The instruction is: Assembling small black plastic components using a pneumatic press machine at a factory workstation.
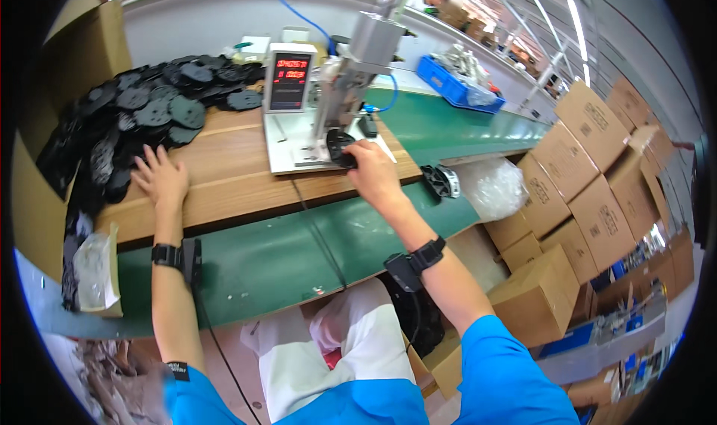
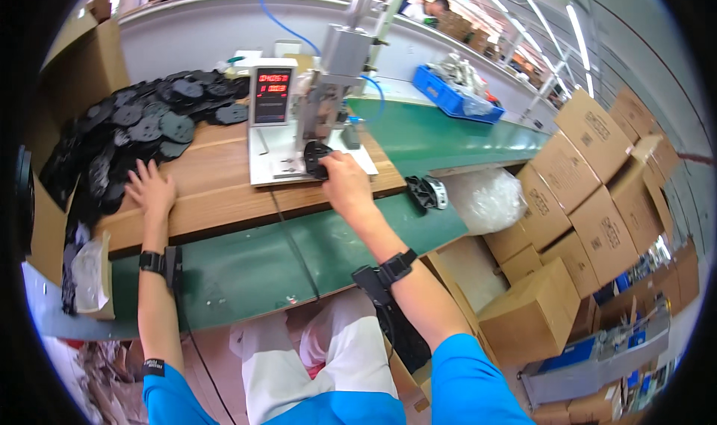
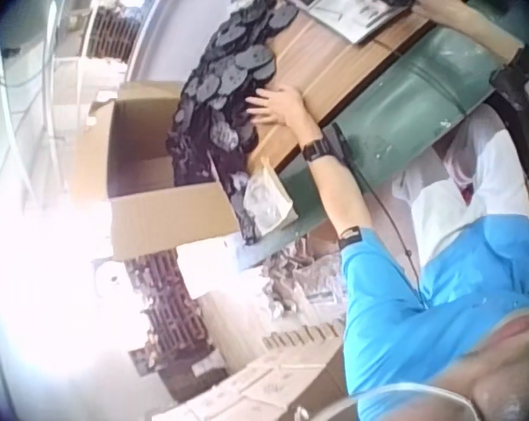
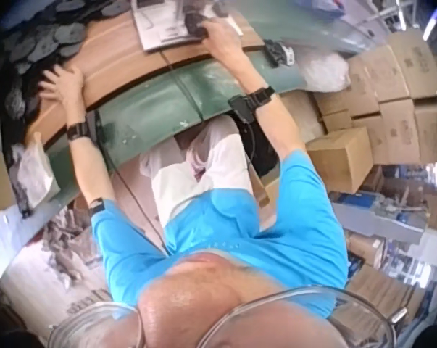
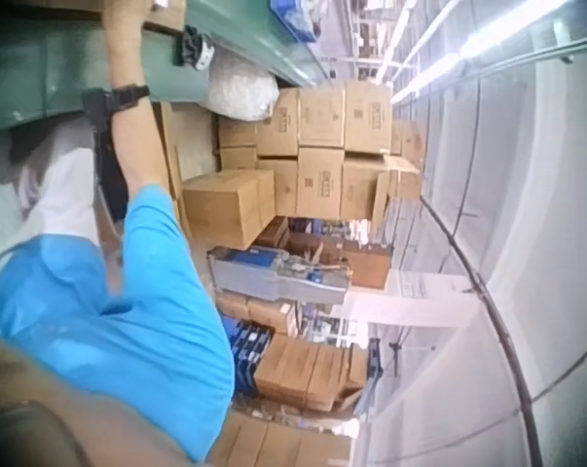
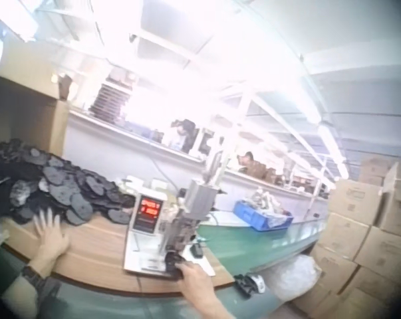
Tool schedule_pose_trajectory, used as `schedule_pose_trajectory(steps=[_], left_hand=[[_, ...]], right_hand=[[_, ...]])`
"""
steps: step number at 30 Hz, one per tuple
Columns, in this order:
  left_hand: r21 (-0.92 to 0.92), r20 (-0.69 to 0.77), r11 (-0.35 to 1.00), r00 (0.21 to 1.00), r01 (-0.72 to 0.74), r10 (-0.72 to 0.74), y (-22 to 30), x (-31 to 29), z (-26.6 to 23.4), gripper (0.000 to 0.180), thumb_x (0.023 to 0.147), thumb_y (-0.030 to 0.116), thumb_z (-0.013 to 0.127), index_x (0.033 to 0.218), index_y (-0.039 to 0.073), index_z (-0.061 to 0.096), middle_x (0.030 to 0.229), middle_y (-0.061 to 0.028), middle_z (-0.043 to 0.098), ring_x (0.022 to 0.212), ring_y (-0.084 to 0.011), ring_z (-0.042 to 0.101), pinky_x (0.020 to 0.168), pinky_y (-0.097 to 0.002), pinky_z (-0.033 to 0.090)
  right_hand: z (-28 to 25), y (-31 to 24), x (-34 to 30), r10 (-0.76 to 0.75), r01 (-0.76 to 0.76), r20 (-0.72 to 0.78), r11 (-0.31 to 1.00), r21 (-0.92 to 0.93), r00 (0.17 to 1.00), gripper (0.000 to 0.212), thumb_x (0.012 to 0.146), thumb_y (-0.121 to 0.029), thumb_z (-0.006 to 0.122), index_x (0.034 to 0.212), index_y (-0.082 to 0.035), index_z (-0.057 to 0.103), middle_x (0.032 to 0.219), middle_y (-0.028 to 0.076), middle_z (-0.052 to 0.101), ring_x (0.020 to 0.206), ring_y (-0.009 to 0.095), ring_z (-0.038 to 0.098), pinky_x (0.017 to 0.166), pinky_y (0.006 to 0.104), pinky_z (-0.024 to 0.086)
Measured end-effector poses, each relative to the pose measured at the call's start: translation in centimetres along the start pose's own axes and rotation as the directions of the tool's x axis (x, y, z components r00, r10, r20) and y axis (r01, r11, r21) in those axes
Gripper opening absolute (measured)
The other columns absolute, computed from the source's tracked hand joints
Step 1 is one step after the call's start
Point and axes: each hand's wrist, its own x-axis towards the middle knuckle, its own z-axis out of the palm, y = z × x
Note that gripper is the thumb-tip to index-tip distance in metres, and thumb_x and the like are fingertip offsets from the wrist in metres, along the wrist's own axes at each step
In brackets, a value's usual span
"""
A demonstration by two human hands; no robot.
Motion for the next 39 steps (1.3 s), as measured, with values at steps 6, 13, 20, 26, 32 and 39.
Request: schedule_pose_trajectory(steps=[6, 13, 20, 26, 32, 39], left_hand=[[-0.055, 0.046, 0.998, 0.998, -0.032, 0.035, 1.3, -1.0, -0.3, 0.058, 0.094, 0.034, 0.064, 0.145, 0.009, 0.054, 0.157, -0.0198, 0.048, 0.144, -0.0484, 0.042, 0.122, -0.0645, 0.026], [-0.107, -0.076, 0.975, 0.979, -0.195, 0.188, 3.1, -2.1, -3.1, 0.035, 0.087, 0.029, 0.070, 0.114, 0.007, 0.065, 0.115, -0.0161, 0.062, 0.116, -0.0343, 0.057, 0.109, -0.0533, 0.037], [-0.240, -0.266, 0.949, 0.954, -0.205, 0.139, 3.5, -1.8, -4.4, 0.054, 0.090, 0.030, 0.067, 0.134, 0.002, 0.058, 0.139, -0.0242, 0.054, 0.137, -0.0390, 0.046, 0.120, -0.0555, 0.028], [-0.127, -0.027, 0.990, 0.997, 0.061, -0.065, 0.5, -1.0, -1.8, 0.068, 0.098, 0.050, 0.062, 0.143, 0.000, 0.053, 0.153, -0.0311, 0.044, 0.147, -0.0448, 0.038, 0.123, -0.0595, 0.026], [-0.155, -0.008, 0.986, 0.998, -0.057, 0.057, 2.2, -1.3, -4.7, 0.058, 0.098, 0.051, 0.065, 0.135, 0.007, 0.058, 0.130, -0.0230, 0.056, 0.126, -0.0405, 0.051, 0.107, -0.0559, 0.039], [-0.333, -0.058, 0.943, 0.998, -0.022, 0.003, 2.5, -1.1, -3.0, 0.040, 0.094, 0.040, 0.072, 0.120, 0.011, 0.062, 0.121, -0.0156, 0.062, 0.119, -0.0367, 0.056, 0.101, -0.0522, 0.042]], right_hand=[[0.5, 0.8, 0.0, -0.034, 0.034, -0.009, 0.999, -0.002, 0.999, 0.036, 0.074, 0.004, 0.069, 0.108, -0.003, 0.075, 0.112, 0.012, 0.071, 0.112, 0.034, 0.066, 0.098, 0.0450, 0.055], [0.8, 0.4, -0.2, -0.003, 0.003, -0.005, 0.999, -0.040, 1.000, 0.037, 0.074, 0.005, 0.070, 0.110, -0.004, 0.074, 0.114, 0.011, 0.070, 0.110, 0.034, 0.066, 0.096, 0.0458, 0.055], [0.6, 0.9, -0.4, 0.004, -0.004, -0.001, 0.999, -0.039, 1.000, 0.037, 0.074, 0.004, 0.071, 0.111, -0.004, 0.073, 0.115, 0.010, 0.070, 0.110, 0.034, 0.066, 0.096, 0.0458, 0.055], [1.1, 0.6, -0.3, -0.060, 0.061, -0.047, 0.998, 0.002, 0.997, 0.036, 0.073, 0.002, 0.069, 0.109, -0.001, 0.073, 0.109, 0.015, 0.070, 0.104, 0.038, 0.066, 0.093, 0.0459, 0.054], [0.7, 0.4, -0.4, -0.023, 0.022, -0.018, 0.999, -0.025, 1.000, 0.036, 0.075, 0.005, 0.071, 0.110, -0.003, 0.073, 0.114, 0.011, 0.070, 0.109, 0.035, 0.066, 0.096, 0.0458, 0.055], [0.6, 0.9, -0.4, 0.001, -0.001, 0.003, 1.000, -0.029, 1.000, 0.037, 0.075, 0.005, 0.070, 0.111, -0.002, 0.073, 0.115, 0.011, 0.070, 0.111, 0.034, 0.065, 0.097, 0.0457, 0.055]])
